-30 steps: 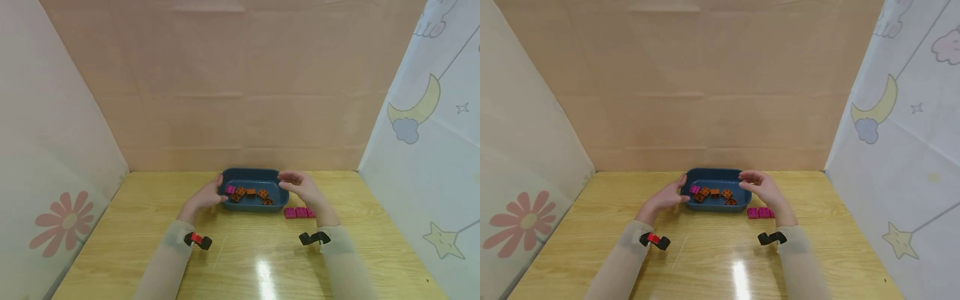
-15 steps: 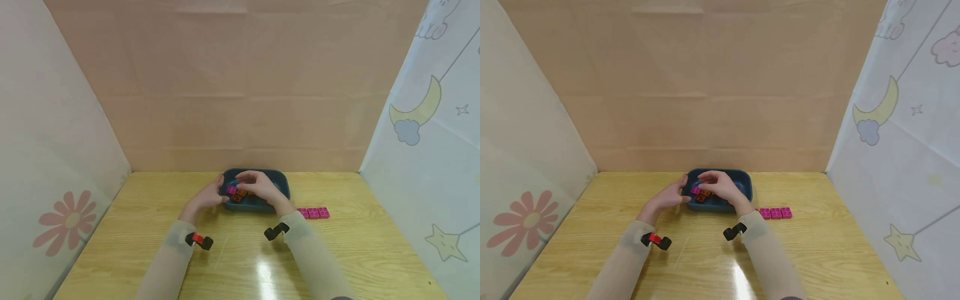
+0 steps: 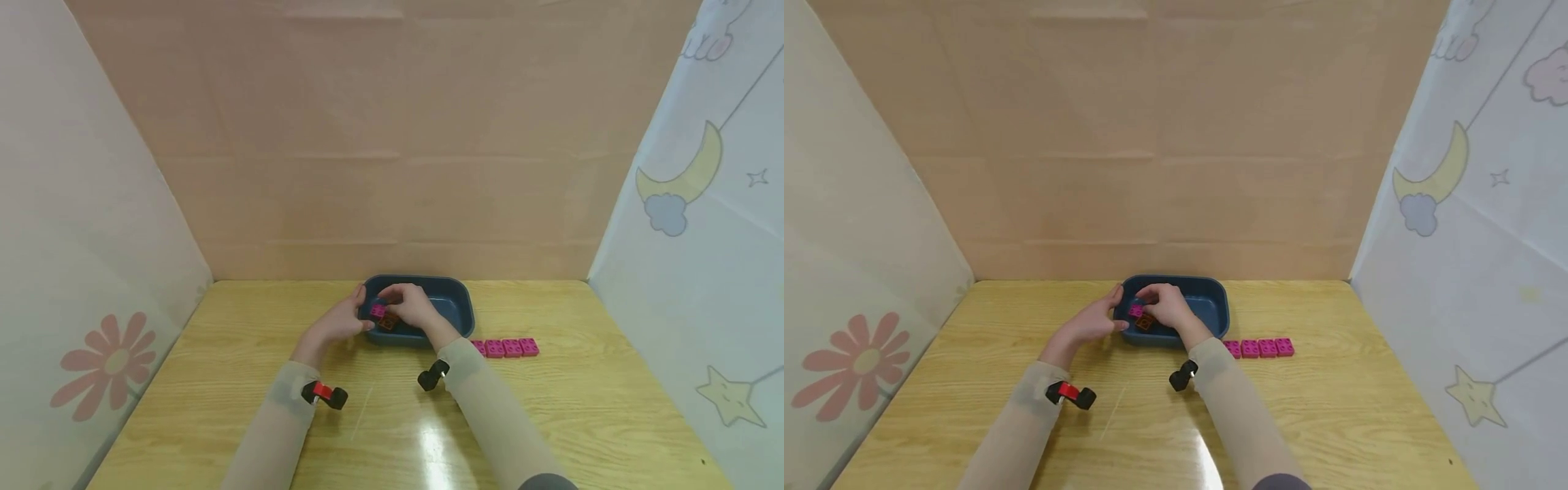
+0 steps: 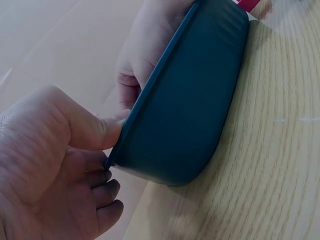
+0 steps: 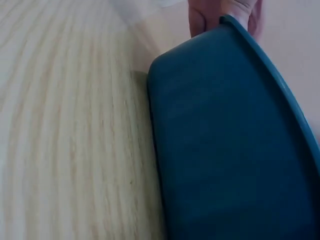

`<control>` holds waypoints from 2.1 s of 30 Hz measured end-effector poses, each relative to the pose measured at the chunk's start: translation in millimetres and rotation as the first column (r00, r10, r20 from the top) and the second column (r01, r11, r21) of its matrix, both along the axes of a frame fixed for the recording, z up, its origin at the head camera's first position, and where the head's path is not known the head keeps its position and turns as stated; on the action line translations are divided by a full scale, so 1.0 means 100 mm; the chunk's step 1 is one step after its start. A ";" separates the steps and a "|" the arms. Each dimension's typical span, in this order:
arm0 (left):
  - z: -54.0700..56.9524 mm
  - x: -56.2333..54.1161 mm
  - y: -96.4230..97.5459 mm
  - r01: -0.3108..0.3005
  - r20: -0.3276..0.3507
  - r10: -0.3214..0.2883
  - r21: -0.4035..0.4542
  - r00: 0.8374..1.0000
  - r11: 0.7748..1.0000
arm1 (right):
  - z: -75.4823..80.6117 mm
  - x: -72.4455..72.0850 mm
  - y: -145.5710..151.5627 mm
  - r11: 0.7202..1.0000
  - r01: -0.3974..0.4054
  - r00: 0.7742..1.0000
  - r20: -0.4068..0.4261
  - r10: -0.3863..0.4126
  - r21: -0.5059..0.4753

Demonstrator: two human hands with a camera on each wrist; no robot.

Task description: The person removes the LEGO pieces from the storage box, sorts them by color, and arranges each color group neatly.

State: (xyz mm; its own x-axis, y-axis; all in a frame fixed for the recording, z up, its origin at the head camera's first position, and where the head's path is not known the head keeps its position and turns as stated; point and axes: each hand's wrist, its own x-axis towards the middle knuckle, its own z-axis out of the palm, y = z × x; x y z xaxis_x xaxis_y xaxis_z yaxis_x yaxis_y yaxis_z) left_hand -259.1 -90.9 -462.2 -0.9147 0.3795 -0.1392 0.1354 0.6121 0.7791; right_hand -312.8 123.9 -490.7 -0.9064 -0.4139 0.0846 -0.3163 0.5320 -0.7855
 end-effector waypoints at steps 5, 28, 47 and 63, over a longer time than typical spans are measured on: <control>0.00 0.00 -0.01 0.003 -0.001 -0.003 -0.016 1.000 1.000 | -0.01 0.01 -0.02 1.000 -0.005 1.000 0.015 0.005 0.020; -0.03 -0.01 -0.04 0.011 0.007 -0.011 -0.002 1.000 1.000 | -0.06 -0.02 -0.16 0.971 -0.025 0.999 -0.018 0.030 0.236; -0.03 0.00 -0.05 0.025 -0.025 -0.025 -0.005 0.999 1.000 | -0.03 -0.02 -0.13 0.990 -0.012 0.995 -0.096 0.026 0.144; -0.02 -0.01 -0.04 0.010 -0.013 -0.010 -0.027 1.000 1.000 | -0.01 0.00 -0.10 0.997 0.017 0.994 -0.110 -0.008 0.079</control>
State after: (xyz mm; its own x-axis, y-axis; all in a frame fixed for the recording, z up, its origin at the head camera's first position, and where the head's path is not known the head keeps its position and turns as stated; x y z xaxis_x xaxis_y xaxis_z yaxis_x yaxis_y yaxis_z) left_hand -260.2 -94.5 -463.9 -0.9127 0.3846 -0.1377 0.1513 0.6313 0.7606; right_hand -312.5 114.0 -491.3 -0.8987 -0.4119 0.1505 -0.3907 0.5963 -0.7013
